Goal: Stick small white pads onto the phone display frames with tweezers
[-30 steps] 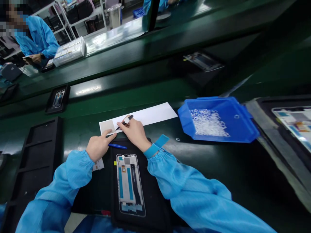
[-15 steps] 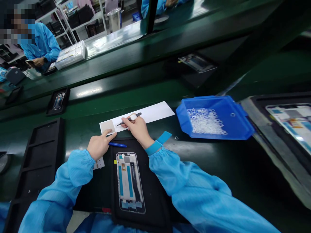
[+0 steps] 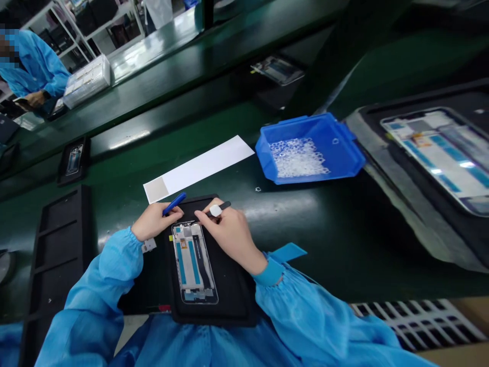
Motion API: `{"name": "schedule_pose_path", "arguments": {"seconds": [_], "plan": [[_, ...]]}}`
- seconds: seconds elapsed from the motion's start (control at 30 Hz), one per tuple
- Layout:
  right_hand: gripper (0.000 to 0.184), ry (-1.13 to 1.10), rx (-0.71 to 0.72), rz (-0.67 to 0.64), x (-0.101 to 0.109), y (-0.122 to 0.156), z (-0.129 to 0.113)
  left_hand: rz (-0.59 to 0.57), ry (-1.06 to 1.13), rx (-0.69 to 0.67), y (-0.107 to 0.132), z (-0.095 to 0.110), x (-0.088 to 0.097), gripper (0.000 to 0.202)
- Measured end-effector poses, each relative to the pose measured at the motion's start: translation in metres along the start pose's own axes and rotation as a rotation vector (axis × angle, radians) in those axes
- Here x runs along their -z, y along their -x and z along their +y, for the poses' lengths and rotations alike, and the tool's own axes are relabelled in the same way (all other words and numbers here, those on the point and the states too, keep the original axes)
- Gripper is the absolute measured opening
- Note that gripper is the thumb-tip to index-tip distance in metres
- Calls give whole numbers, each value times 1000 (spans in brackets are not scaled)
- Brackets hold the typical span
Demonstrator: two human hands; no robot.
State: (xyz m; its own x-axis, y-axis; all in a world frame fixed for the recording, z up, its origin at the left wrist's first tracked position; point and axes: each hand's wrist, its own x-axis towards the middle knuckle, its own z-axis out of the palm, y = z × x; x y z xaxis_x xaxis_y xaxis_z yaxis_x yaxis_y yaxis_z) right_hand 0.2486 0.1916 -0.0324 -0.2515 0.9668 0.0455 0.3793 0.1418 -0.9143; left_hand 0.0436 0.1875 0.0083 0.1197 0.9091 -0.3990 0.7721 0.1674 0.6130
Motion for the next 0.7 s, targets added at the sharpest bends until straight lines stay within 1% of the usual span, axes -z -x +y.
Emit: {"name": "schedule_pose_path", "arguments": {"seconds": [0.03, 0.1, 0.3, 0.7], "plan": [[31, 22, 23, -1, 0, 0, 0, -39, 3, 3, -2, 2, -2, 24], [32, 50, 62, -1, 0, -1, -1, -75, -27, 11, -6, 6, -5, 25], [35, 90, 110, 27, 0, 1, -2, -91, -163, 43, -5, 11, -4, 25], [32, 119, 124, 27, -2, 4, 1, -99, -187, 54, -4, 14, -5, 25]]}}
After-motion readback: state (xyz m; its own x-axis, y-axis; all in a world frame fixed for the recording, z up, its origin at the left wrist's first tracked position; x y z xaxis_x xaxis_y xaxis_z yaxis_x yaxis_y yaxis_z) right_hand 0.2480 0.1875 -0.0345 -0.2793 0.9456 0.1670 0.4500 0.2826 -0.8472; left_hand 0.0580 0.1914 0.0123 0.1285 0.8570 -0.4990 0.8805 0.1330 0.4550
